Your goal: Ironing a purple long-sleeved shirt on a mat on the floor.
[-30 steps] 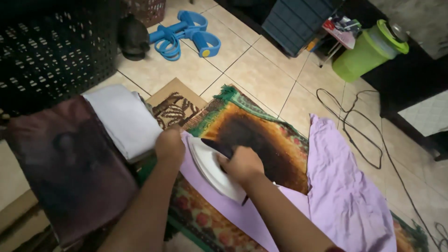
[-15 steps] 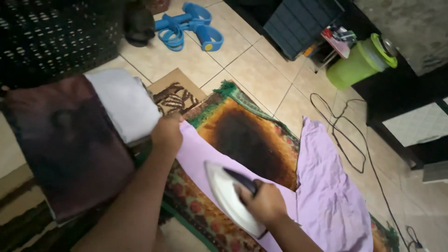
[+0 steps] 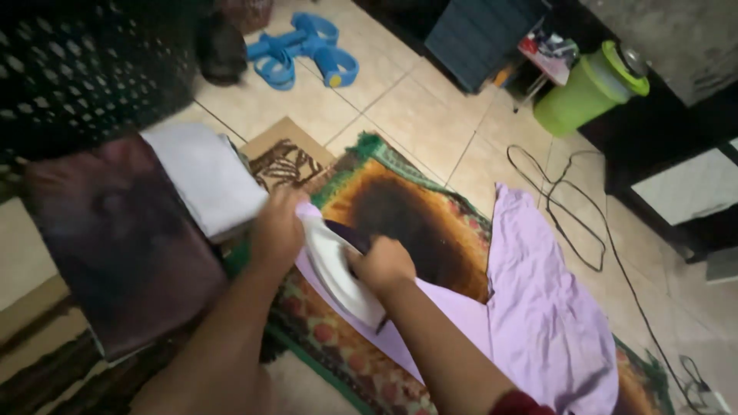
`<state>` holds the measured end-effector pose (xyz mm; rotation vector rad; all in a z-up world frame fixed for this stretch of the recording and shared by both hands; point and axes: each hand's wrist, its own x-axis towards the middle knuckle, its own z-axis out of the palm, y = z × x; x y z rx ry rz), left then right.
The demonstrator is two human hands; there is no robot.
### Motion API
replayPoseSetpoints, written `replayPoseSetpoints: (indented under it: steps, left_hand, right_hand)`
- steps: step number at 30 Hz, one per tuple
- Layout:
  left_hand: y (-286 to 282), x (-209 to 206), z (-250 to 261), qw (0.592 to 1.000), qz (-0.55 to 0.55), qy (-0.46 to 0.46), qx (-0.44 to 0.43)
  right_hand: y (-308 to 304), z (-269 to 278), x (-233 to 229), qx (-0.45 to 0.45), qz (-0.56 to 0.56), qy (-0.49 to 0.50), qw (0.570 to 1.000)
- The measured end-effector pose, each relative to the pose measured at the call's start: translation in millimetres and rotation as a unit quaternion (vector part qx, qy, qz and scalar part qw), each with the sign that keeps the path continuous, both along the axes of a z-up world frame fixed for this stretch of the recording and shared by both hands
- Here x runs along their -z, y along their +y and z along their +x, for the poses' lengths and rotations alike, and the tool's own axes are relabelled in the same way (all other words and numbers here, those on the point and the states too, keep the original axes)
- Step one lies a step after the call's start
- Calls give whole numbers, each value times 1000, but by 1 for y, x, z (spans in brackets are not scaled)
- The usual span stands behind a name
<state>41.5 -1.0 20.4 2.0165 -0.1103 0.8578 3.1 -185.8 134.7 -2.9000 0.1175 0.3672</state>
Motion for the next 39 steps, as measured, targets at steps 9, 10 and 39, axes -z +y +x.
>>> replayPoseSetpoints:
  steps: [9,10,39]
  left_hand:
    - [9,55,-14,964,170,163,120]
    - [8,61,-15,938,234,230,111]
    - [-13,49,-40,828,415,349,144]
  right_hand:
    - [-150,-79,11,215,-39,6,976]
    - [-168,-93,13,237,-37,4,971]
    - [-127,-119,11,287,13,18,958]
